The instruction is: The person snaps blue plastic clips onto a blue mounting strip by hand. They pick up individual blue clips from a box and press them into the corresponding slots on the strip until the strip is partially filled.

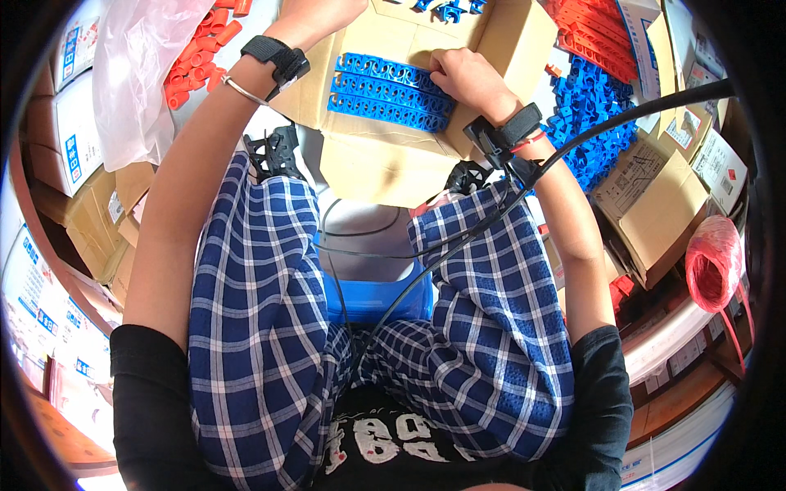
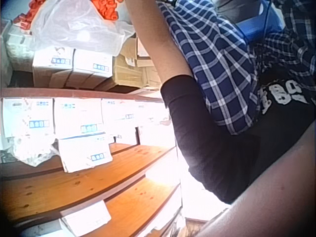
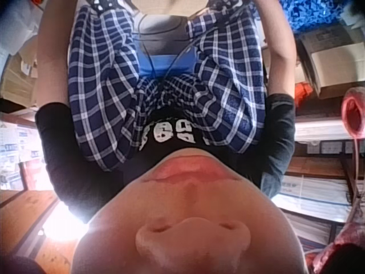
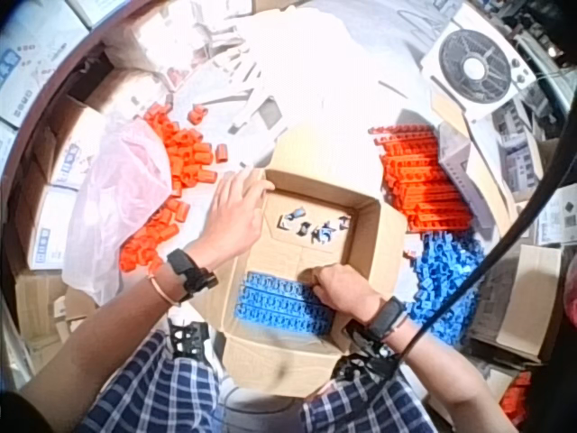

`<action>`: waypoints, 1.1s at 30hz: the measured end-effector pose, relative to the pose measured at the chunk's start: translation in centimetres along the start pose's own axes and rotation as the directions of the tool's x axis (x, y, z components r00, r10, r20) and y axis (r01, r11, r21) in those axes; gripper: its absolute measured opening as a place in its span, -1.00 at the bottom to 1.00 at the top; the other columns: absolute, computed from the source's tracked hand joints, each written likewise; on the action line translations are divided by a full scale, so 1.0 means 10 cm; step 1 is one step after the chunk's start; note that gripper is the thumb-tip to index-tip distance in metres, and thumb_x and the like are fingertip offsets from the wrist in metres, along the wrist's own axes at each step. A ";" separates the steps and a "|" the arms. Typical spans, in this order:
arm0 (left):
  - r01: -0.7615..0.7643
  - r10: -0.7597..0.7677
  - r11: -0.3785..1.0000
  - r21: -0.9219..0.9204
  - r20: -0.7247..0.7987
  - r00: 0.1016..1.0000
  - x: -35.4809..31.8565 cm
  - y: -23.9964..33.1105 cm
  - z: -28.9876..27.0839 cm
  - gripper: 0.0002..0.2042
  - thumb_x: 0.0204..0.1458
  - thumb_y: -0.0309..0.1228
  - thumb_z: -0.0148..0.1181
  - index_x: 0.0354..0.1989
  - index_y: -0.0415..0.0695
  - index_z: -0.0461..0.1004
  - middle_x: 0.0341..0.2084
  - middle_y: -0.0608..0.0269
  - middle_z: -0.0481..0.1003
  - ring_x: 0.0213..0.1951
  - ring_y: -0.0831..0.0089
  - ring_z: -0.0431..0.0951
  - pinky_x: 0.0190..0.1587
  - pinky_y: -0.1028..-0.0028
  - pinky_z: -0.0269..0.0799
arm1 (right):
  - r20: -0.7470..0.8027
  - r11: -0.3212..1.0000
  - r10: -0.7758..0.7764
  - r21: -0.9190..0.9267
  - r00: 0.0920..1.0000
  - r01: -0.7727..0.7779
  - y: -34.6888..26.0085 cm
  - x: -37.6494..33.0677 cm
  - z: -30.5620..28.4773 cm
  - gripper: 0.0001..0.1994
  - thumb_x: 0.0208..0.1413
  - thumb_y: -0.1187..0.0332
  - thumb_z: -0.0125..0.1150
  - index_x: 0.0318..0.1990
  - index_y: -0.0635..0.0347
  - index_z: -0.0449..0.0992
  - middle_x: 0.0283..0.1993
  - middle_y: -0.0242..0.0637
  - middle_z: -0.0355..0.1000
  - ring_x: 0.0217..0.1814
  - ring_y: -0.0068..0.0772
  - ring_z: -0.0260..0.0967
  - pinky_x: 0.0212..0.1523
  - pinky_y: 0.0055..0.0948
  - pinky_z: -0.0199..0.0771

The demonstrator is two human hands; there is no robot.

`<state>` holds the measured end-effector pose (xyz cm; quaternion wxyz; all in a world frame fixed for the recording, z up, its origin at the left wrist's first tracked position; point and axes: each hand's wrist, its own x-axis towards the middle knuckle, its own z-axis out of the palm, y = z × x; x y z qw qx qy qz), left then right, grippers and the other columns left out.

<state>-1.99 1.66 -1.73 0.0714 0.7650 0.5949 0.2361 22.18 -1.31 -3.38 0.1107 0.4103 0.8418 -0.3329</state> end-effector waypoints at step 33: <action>-0.009 0.009 1.000 -0.002 -0.006 1.000 -0.01 -0.03 0.00 -0.63 -0.07 -0.52 0.03 -0.01 -0.08 0.33 0.11 -0.08 0.24 0.21 -0.01 0.13 0.30 0.09 -0.05 | 0.001 0.991 0.133 0.033 0.991 -0.132 -0.12 0.04 -0.09 -0.71 -0.04 0.45 -0.11 -0.29 0.16 0.60 -0.34 -0.04 0.52 -0.24 -0.06 0.50 -0.09 -0.23 0.47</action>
